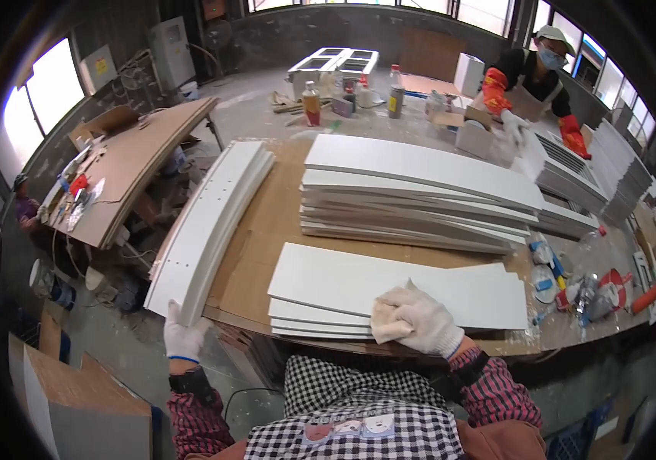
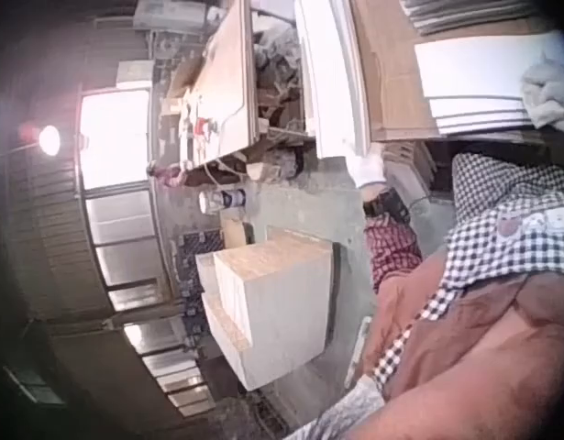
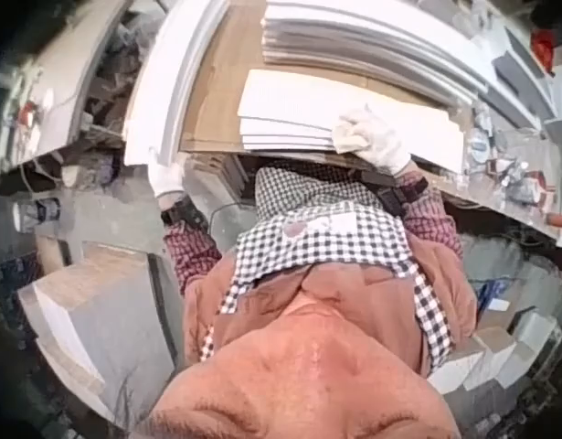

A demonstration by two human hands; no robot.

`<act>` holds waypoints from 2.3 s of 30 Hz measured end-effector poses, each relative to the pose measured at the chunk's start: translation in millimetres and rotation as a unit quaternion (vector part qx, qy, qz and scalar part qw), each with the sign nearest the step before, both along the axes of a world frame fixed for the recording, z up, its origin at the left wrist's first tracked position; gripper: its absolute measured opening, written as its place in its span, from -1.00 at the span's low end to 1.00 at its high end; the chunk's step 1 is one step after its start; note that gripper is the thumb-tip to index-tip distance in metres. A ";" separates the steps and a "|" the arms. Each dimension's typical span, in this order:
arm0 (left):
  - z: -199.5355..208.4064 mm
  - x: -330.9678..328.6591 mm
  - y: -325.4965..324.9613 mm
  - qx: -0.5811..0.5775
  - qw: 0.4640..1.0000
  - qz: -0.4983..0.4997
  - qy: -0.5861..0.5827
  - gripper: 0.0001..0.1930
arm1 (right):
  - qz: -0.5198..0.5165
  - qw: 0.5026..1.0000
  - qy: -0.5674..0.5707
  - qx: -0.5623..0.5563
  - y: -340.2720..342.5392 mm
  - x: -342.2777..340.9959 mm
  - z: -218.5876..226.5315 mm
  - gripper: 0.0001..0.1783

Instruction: The worker is cleaning white furniture panels by wiping them with a cloth.

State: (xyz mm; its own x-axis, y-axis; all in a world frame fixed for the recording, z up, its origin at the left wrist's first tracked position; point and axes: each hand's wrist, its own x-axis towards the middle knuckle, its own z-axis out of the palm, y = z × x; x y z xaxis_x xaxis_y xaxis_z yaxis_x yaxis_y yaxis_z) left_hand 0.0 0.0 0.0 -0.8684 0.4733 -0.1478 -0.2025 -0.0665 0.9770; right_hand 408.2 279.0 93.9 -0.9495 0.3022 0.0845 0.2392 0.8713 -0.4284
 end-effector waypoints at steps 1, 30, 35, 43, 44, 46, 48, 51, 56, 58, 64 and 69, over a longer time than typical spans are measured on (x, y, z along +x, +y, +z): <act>22.8 24.0 6.8 -0.154 0.979 -0.025 0.128 -0.25 | -0.009 0.998 0.065 -0.010 3.8 8.4 5.6 -0.82; 57.9 124.1 150.9 -0.375 0.838 -0.169 0.358 -0.31 | -0.521 0.815 0.209 0.144 30.6 158.1 -46.4 -0.63; 39.8 123.2 106.1 -0.295 0.869 -0.190 0.349 -0.40 | -0.495 0.826 0.217 0.161 46.5 149.9 -38.9 -0.71; 29.3 140.9 68.4 -0.019 0.988 -0.133 0.083 -0.47 | -0.205 0.954 0.104 0.193 0.0 -12.6 -26.6 -0.44; 26.8 138.2 66.2 -0.005 0.987 -0.141 0.077 -0.47 | -0.164 0.968 0.089 0.167 -11.2 -40.4 -22.4 -0.37; 28.3 137.9 67.5 0.015 0.985 -0.157 0.065 -0.47 | -0.088 0.976 0.119 0.158 -30.5 -89.1 -31.4 -0.29; 24.7 138.8 70.7 0.082 0.986 -0.148 0.010 -0.48 | -0.024 0.979 0.157 0.131 -52.1 -133.8 -35.6 -0.31; -3.5 120.4 63.3 0.178 0.968 -0.146 -0.100 -0.49 | 0.132 0.968 0.207 0.047 -81.9 -183.8 -16.4 -0.70; -11.3 114.1 43.4 0.288 0.929 -0.105 -0.207 -0.27 | 0.110 0.941 0.266 -0.179 -94.6 -157.3 -24.8 -0.88; -15.8 107.9 21.5 0.209 0.971 -0.033 -0.113 -0.39 | 0.009 0.935 0.282 -0.215 -72.9 -131.0 2.9 -0.80; 76.4 173.1 55.0 0.123 0.975 -0.071 0.169 -0.51 | -0.140 0.969 0.167 0.119 -10.8 -49.8 15.4 -0.60; 88.0 218.6 119.0 -0.047 0.855 -0.284 0.431 -0.19 | -0.111 0.958 0.225 0.140 -2.4 -10.0 -11.4 -0.44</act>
State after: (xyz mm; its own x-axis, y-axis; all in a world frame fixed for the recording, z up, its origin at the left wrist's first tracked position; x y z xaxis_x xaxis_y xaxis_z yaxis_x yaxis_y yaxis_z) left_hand 218.6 119.0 88.0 -0.3072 0.8765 0.3707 0.6229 -0.1093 0.7746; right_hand 398.2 276.6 82.6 -0.7125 0.3986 0.5775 0.2790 0.9161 -0.2881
